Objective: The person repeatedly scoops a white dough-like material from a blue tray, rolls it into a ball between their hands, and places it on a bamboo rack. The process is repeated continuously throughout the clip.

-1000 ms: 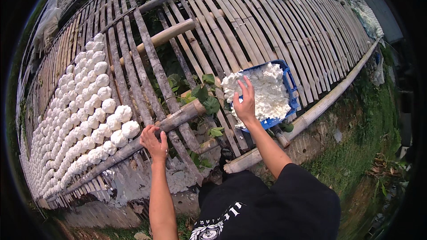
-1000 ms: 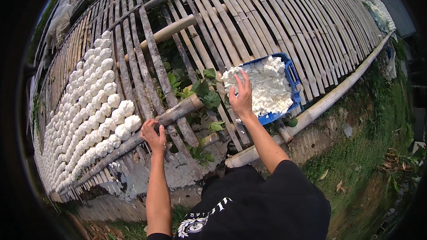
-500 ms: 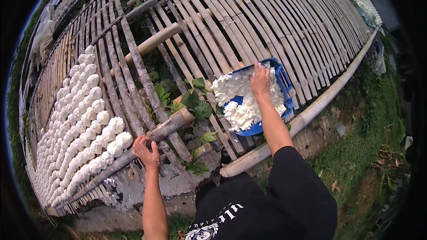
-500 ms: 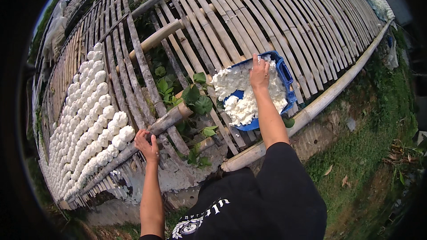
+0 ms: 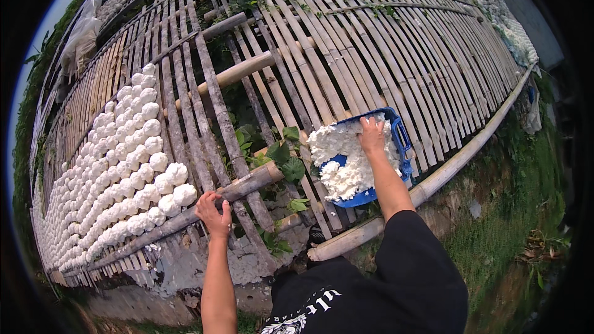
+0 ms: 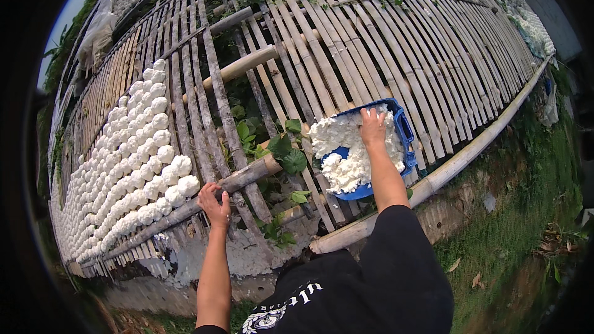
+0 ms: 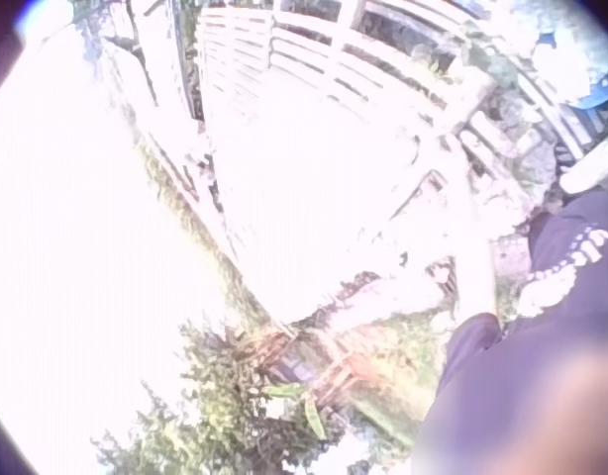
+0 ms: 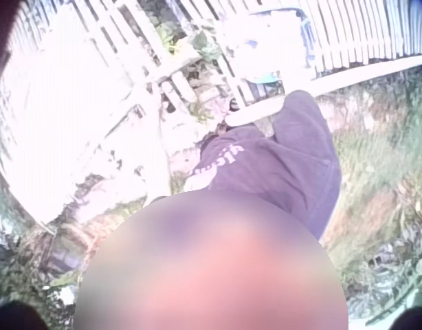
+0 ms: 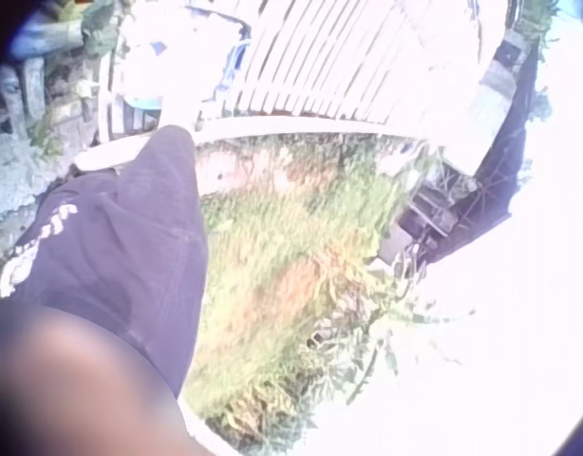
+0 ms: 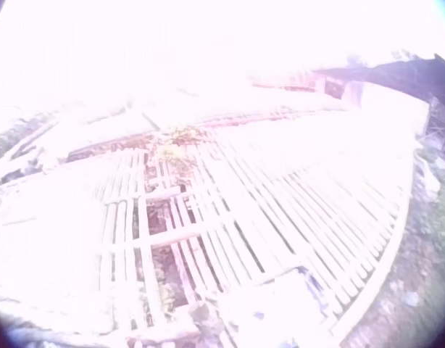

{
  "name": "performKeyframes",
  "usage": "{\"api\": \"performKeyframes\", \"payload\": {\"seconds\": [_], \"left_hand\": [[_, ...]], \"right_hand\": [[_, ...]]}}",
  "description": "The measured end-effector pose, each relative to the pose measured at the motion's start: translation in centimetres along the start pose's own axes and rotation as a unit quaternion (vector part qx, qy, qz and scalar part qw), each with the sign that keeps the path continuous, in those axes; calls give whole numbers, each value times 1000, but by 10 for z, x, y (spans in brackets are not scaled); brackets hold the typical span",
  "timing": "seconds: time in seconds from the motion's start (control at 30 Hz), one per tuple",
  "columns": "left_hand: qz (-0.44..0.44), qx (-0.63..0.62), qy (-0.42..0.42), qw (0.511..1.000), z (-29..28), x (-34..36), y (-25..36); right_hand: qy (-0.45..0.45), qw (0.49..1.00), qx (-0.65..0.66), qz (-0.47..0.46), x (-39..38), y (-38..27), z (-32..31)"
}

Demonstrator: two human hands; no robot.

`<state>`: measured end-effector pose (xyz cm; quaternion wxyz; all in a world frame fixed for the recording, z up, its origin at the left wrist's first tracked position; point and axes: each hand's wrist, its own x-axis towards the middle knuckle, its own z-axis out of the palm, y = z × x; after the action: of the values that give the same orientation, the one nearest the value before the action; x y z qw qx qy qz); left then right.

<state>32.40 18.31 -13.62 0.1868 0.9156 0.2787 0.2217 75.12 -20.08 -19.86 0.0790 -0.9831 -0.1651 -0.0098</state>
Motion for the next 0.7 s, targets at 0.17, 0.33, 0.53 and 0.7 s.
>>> {"api": "performKeyframes", "payload": {"seconds": [0.17,0.33,0.53,0.7], "left_hand": [[-5,-12,14,1000,5,-4,-1],[-3,-14,22,1000,5,-1,-6],[-116,-52,47,991,-19,-10,87],[-354,-803,-266,398,-49,-54,201]], "right_hand": [[-93,978,184,30,31,32,-42],[-94,847,512,111,13,40,-106],[-189,726,661,26,-83,-32,-203],[-216,807,493,-244,-187,-138,-254]]}}
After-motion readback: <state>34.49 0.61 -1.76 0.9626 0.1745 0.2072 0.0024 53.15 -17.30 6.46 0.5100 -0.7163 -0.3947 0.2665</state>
